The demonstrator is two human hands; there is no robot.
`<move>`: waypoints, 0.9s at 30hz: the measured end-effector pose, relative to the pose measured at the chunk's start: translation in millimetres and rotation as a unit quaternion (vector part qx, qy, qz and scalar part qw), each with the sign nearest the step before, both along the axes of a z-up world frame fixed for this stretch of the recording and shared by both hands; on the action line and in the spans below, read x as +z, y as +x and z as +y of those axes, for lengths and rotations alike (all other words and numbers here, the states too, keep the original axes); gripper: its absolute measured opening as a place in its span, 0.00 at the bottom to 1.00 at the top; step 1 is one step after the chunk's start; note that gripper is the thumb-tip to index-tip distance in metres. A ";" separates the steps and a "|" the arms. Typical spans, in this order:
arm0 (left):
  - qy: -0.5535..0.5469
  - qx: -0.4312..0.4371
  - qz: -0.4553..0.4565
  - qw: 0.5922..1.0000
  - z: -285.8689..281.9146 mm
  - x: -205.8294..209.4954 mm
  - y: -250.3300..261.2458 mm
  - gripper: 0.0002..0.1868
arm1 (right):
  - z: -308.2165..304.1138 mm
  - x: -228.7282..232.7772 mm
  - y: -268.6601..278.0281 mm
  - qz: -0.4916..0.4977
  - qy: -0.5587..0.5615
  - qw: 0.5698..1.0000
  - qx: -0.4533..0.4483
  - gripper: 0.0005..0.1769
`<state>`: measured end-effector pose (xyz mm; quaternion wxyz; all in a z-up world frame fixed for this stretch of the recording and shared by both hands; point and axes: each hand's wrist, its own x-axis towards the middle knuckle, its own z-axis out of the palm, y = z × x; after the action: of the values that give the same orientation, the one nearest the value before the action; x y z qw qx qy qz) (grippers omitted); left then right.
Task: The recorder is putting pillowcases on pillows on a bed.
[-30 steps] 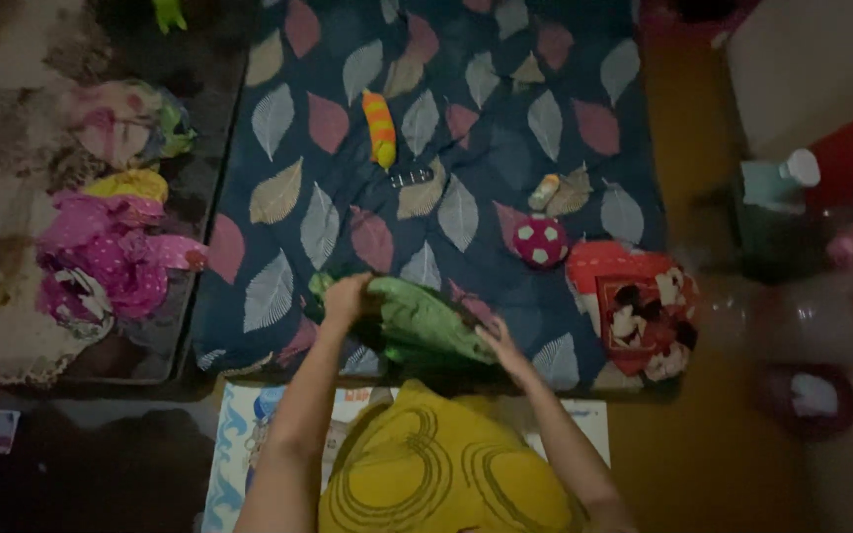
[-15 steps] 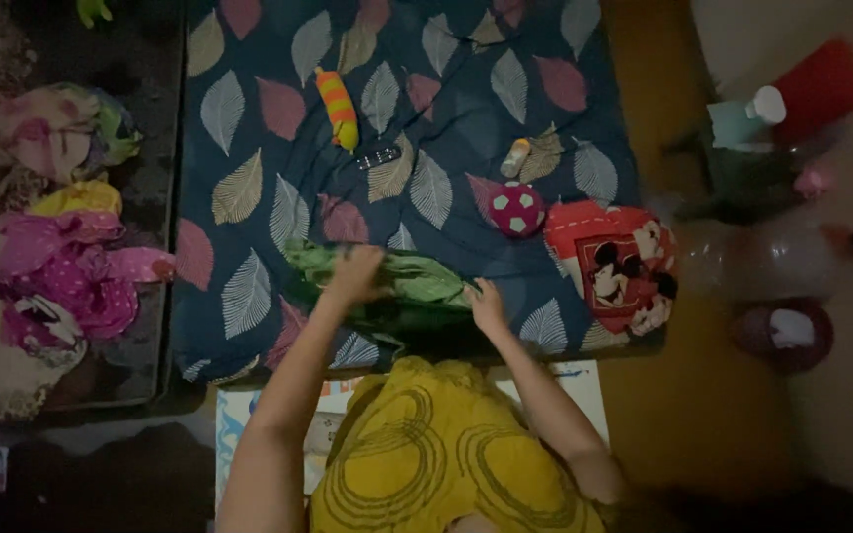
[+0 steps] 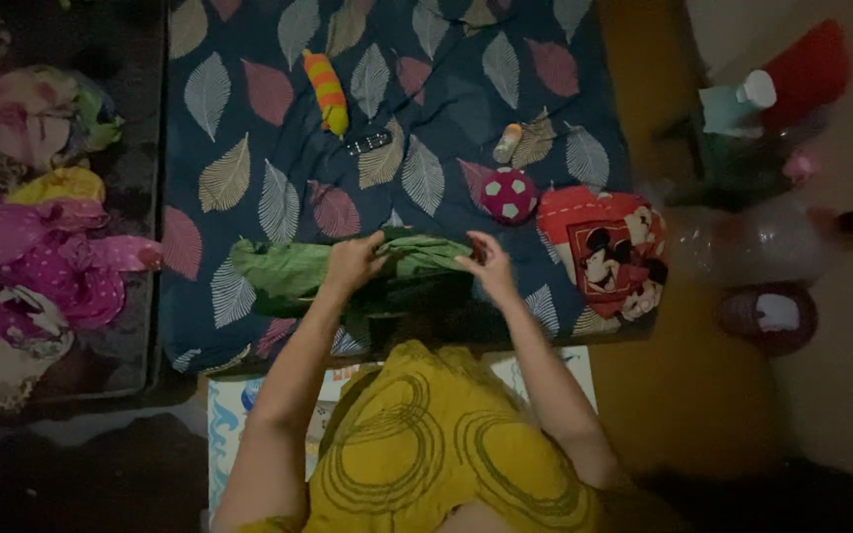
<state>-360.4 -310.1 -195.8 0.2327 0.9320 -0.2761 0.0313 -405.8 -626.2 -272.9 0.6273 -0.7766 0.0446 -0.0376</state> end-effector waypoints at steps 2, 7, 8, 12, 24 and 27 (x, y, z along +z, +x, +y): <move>-0.031 0.010 -0.033 0.999 -0.7 36.4 0.7 0.14 | -13.6 47.3 6.0 -0.110 0.089 0.987 0.077 0.32; -0.122 -0.050 -0.145 0.981 -8.9 147.3 -7.8 0.20 | -55.7 104.1 46.4 -0.108 0.145 0.983 0.029 0.23; -0.102 -0.042 -0.152 0.982 -12.3 174.5 -9.2 0.19 | -58.5 118.0 55.4 -0.152 0.167 0.974 -0.006 0.22; -0.090 -0.061 -0.172 0.979 -17.5 219.8 -16.5 0.21 | -45.9 164.8 72.4 -0.220 0.104 0.969 -0.047 0.10; -0.145 0.015 -0.244 0.959 -31.1 222.2 -8.7 0.19 | -34.6 254.9 39.2 -0.077 0.279 0.956 0.040 0.14; -0.185 0.035 -0.192 0.963 -35.1 222.3 -8.6 0.20 | -17.4 234.8 33.8 -0.009 0.248 0.969 0.015 0.29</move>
<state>-369.0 -345.1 26.5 0.3426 0.8582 -0.2719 0.2686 -372.0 -643.6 -38.1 0.8011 -0.5970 0.0352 -0.0231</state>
